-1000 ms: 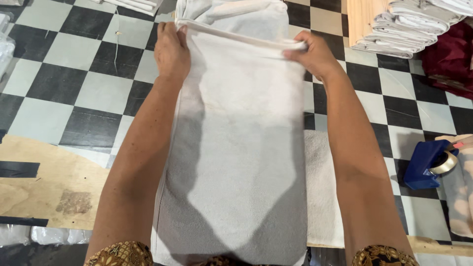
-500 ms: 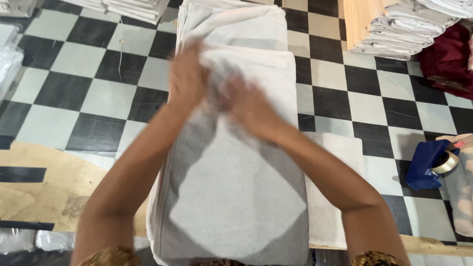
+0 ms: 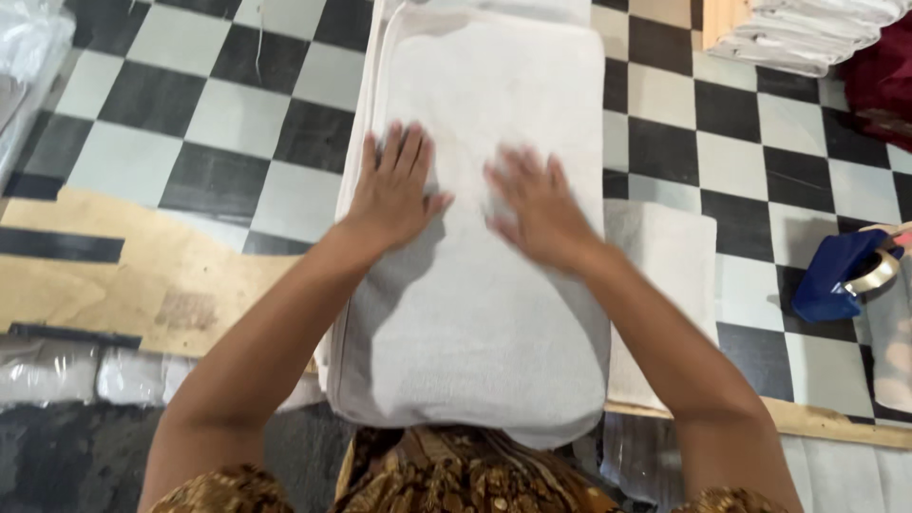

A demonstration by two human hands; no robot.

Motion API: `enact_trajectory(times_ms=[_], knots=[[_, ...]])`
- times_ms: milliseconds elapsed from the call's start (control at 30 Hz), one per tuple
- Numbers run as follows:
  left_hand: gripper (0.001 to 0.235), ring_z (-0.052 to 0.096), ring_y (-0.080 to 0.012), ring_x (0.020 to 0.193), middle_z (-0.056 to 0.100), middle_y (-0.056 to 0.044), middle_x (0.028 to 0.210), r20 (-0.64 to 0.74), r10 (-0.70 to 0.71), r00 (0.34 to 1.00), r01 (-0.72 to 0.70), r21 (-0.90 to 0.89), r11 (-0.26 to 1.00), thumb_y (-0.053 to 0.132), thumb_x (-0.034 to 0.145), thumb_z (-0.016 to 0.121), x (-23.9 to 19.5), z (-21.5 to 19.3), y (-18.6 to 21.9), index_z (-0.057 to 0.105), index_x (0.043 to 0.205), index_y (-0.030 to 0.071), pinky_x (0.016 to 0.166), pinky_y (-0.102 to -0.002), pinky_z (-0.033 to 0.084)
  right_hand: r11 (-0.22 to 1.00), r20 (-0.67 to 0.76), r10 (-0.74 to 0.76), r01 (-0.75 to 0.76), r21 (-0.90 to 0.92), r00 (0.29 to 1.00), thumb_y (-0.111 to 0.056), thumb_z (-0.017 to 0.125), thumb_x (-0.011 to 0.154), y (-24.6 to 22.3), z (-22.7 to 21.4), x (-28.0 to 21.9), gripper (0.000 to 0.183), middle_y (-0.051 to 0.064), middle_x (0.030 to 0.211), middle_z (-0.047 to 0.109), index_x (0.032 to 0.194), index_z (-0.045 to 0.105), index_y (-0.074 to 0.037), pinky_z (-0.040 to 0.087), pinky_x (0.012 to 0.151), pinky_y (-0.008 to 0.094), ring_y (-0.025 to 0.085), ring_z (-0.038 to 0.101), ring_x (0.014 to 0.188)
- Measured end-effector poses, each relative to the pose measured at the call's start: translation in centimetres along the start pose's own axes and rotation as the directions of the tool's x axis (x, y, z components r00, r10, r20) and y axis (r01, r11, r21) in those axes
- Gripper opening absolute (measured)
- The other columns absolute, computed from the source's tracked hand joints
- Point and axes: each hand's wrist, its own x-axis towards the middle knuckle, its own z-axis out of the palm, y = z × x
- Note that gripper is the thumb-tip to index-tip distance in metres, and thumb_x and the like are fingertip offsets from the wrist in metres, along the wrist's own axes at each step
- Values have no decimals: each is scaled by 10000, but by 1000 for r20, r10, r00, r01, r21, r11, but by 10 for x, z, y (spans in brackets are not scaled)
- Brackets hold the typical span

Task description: The person folds multiple white towels on a wooden table. They smooth each towel, fold it in half lengthwise, and then fold it into thirds to create a compact stack. The folded towels are placed in a neat pile on the table.

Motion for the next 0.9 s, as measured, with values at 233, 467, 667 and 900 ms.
enact_trajectory(times_ms=[233, 467, 667, 900], knots=[[529, 538, -354, 1273, 544, -206, 1456, -114, -461, 880, 285, -649, 705, 280, 941, 664, -192, -40, 33, 581, 1391, 15, 1018, -478, 494, 966, -88, 147, -124, 225, 985, -528, 299, 1046, -55, 16, -161, 710, 113, 1694, 200, 1610, 262, -98, 85, 1274, 444, 265, 135, 1577], [534, 704, -218, 808, 726, -134, 956, 225, -708, 670, 608, -713, 348, 410, 834, 795, -237, -43, 48, 619, 1173, 38, 734, -381, 591, 616, -202, 722, -481, 624, 662, -268, 775, 848, -76, 20, -178, 814, 247, 1429, 493, 1511, 387, 0, 562, 954, 393, 317, 574, 1246], [549, 695, -227, 800, 727, -133, 938, 336, -708, 622, 666, -703, 252, 475, 804, 797, -261, -11, 40, 649, 1084, 27, 719, -358, 593, 263, 17, 852, -456, 850, 524, -221, 804, 868, -76, 40, -209, 648, 216, 1266, 611, 1377, 480, 14, 598, 858, 365, 276, 661, 1073], [587, 695, -161, 915, 740, -112, 1016, 483, -504, 716, 600, -795, 90, 440, 848, 759, -314, 48, 49, 542, 1284, 112, 755, -340, 563, -34, 374, 813, -604, 796, 446, -293, 767, 828, -116, 110, -266, 400, 102, 1095, 806, 1157, 729, -68, 559, 949, 347, 247, 736, 1047]])
